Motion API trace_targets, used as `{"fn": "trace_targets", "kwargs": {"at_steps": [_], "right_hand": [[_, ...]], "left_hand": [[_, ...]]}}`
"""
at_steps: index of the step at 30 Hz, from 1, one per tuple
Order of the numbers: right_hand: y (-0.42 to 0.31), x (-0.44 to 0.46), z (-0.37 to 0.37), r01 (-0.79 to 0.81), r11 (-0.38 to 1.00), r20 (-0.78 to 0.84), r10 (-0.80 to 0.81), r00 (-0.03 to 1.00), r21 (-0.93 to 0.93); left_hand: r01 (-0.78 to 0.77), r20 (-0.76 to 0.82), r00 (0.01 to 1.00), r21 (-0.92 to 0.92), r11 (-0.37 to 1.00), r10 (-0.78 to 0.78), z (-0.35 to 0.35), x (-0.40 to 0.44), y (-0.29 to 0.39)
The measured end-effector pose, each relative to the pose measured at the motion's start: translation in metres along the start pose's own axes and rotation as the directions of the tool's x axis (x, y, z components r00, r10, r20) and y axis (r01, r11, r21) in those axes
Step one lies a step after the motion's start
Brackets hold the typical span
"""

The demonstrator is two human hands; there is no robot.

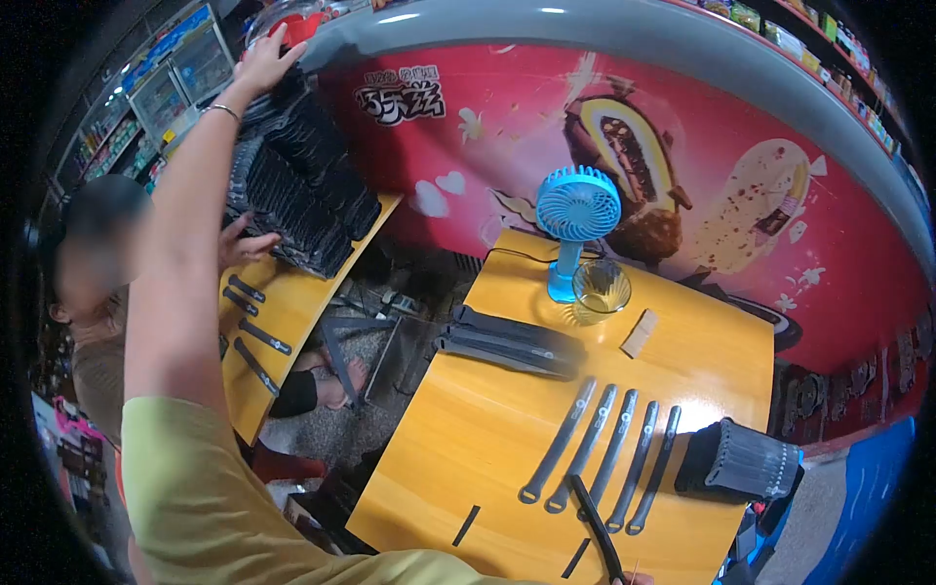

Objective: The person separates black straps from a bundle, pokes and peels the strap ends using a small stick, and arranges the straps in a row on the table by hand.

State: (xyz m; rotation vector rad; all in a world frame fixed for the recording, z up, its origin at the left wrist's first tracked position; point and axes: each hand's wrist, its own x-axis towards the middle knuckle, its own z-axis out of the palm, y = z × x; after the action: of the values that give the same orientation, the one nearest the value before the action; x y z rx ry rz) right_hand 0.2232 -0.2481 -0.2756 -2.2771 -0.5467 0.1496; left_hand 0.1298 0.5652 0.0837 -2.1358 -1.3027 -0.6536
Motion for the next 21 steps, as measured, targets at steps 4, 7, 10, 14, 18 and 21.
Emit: {"fn": "trace_targets", "kwargs": {"at_steps": [4, 7, 10, 14, 18, 21], "right_hand": [[-0.004, -0.003, 0.002, -0.053, 0.999, 0.021, 0.053, 0.998, 0.011], [-0.004, -0.005, 0.005, -0.09, 0.996, 0.025, 0.09, 0.996, 0.006], [-0.007, -0.007, 0.0, -0.098, 0.995, 0.036, 0.098, 0.994, -0.02], [-0.017, -0.005, -0.002, -0.091, 0.996, 0.04, 0.091, 0.995, 0.001], [-0.007, -0.007, 0.0, -0.026, 1.0, 0.022, 0.027, 0.999, -0.017], [-0.006, -0.008, -0.004, -0.019, 0.999, 0.047, 0.021, 0.999, -0.043]], "left_hand": [[-0.229, -0.028, 0.974, -0.12, 0.966, 0.227, -0.004, 0.008, -0.043], [-0.224, 0.058, 0.971, -0.117, 0.968, 0.231, -0.053, -0.041, -0.021], [-0.416, 0.052, 0.909, 0.027, 0.909, 0.415, -0.046, -0.036, -0.051], [-0.568, 0.063, 0.821, 0.0, 0.823, 0.567, -0.057, -0.047, -0.076], [-0.461, 0.21, 0.841, -0.207, 0.863, 0.5, -0.061, -0.058, -0.089], [-0.343, 0.15, 0.9, -0.333, 0.878, 0.409, -0.057, -0.072, -0.088]]}}
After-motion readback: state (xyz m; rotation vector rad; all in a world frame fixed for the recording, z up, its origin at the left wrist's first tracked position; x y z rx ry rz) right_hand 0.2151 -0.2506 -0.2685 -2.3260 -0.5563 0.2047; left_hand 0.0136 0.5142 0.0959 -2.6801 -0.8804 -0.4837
